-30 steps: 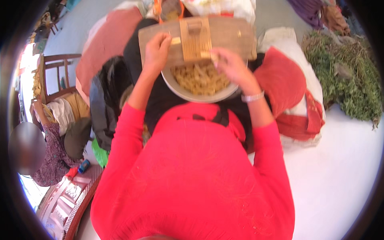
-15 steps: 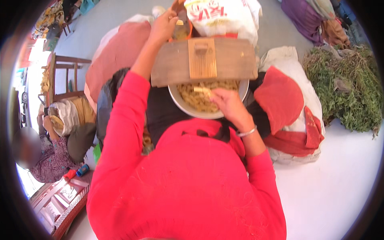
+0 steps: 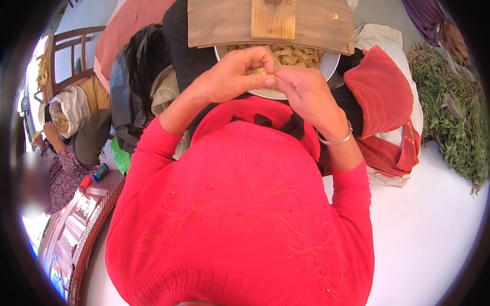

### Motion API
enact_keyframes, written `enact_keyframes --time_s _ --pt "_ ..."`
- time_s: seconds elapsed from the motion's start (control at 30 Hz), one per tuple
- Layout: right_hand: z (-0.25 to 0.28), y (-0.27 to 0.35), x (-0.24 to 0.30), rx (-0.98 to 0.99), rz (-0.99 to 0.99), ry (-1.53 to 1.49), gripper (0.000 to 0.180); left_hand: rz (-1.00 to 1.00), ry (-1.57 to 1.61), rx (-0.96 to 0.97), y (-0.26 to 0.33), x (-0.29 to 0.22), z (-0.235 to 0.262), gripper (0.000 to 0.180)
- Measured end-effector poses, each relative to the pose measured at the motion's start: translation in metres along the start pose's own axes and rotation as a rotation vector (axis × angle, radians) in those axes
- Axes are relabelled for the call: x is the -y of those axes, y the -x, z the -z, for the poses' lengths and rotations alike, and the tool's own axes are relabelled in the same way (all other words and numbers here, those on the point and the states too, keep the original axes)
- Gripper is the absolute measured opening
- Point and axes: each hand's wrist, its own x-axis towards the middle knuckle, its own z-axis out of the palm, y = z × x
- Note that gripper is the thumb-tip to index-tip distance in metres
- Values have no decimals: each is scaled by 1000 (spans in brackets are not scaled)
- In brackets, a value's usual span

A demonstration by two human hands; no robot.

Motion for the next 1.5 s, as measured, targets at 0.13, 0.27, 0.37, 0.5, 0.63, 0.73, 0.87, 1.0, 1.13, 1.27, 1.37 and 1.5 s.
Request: enact_keyframes --time_s 0.13,0.27,0.37,0.5,0.63,0.73,0.87,1.0,1.13,1.27,1.37,1.5 --pt "-4 12 8 98 43 -15 16 48 358 59 18 21 -6 10" --pt "-18 16 3 156 9 -32 15 237 483 85 32 40 -8 9" --pt "-24 18 -2 205 -65 -23 16 277 464 72 40 38 -12 5" --pt "-36 10 -32 145 -190 -95 21 237 223 -150 35 53 -13 19" --pt "-45 2 -39 224 -414 -295 25 224 351 -198 41 55 -6 20" --pt "-50 -6 -35 227 -349 -254 23 85 261 -265 40 61 -14 17" --pt "-44 1 -18 229 -275 -143 18 208 548 -213 44 59 -15 10" --pt "-39 14 -11 243 -324 -295 18 218 835 -101 57 56 -18 9" --pt "-40 8 -29 158 -405 -277 18 128 524 -523 88 58 -10 14" --pt "-55 18 -85 -7 -375 -302 27 456 -301 -1085 172 136 14 20" --pt "-70 21 -83 11 -480 -335 46 851 -714 -1029 219 193 39 23" --pt "-71 22 -87 130 -383 -52 35 1090 -962 -763 230 219 33 31"
